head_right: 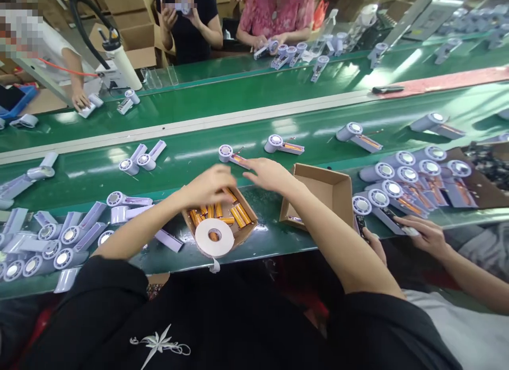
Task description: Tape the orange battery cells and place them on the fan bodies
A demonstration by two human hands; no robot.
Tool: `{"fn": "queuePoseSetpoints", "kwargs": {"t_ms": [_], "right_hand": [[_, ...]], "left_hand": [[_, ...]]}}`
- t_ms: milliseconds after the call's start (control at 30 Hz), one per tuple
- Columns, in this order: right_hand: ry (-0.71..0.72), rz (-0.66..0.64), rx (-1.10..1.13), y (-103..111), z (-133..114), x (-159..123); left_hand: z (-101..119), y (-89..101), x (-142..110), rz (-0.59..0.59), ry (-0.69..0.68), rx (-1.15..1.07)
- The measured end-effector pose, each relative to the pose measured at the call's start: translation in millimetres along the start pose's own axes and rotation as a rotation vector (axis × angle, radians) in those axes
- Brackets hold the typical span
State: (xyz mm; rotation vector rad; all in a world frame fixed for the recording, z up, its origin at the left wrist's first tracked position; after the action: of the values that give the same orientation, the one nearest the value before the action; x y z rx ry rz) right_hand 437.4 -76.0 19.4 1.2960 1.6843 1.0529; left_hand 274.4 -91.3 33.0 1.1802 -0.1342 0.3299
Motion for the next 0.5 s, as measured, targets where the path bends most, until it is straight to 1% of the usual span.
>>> {"fn": "queuePoseSetpoints", "kwargs": {"t_ms": [33,67,100,133,167,200,233,267,300,367,433,500], "right_hand": [[0.022,0.059,0.111,6.9,-6.6,-26.0],[0.041,0.103,0.213,11.6,-14.1,-51.9],[0.055,0.134,0.304,14.2,-21.9,-76.2],[0.060,0.156,0.381,14.8,-29.6,-97.8],[0.044,0.179,0.448,14.0,-35.9,-116.1],[0.004,0.199,0.507,11.1,-40.5,-130.8],[-0.054,0.200,0.568,5.0,-44.2,-142.1],[-0.119,0.167,0.636,-5.1,-48.6,-150.3],[-0.174,0.096,0.712,-19.2,-55.3,-156.2],[-0.219,-0.142,0.879,-55.9,-81.1,-164.0],[-0.170,-0.373,1.012,-90.3,-119.3,-170.2],[-0.041,-0.506,1.029,-112.6,-158.1,-174.7]], "left_hand": [[32.1,-6.8,-21.6,-0.110,-0.099,-0.069],[56.5,-11.5,-43.7,-0.196,-0.129,-0.100],[74.4,-14.0,-63.5,-0.257,-0.123,-0.113],[87.5,-15.2,-80.0,-0.302,-0.109,-0.122],[96.1,-14.2,-92.5,-0.317,-0.086,-0.124],[101.6,-11.0,-101.4,-0.303,-0.062,-0.122],[105.0,-6.2,-107.3,-0.260,-0.039,-0.114],[106.8,0.1,-111.5,-0.190,-0.011,-0.093],[107.9,7.1,-115.2,-0.101,0.022,-0.055],[111.9,19.4,-123.9,0.085,0.071,0.053],[117.5,25.6,-134.9,0.217,0.096,0.161],[120.2,29.1,-147.1,0.289,0.117,0.244]]}}
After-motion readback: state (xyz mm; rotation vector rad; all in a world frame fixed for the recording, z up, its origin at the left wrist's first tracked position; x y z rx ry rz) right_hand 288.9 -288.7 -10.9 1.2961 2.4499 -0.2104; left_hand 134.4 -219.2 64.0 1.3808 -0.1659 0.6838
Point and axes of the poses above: each hand's wrist, its own x-axis towards the middle knuckle, its own y-axis out of the back of the hand, z = x × y, the point moved 7 cm from there along x, towards the middle knuckle, and after that the axes turned 12 degrees about -y, right-handed, at the moved point
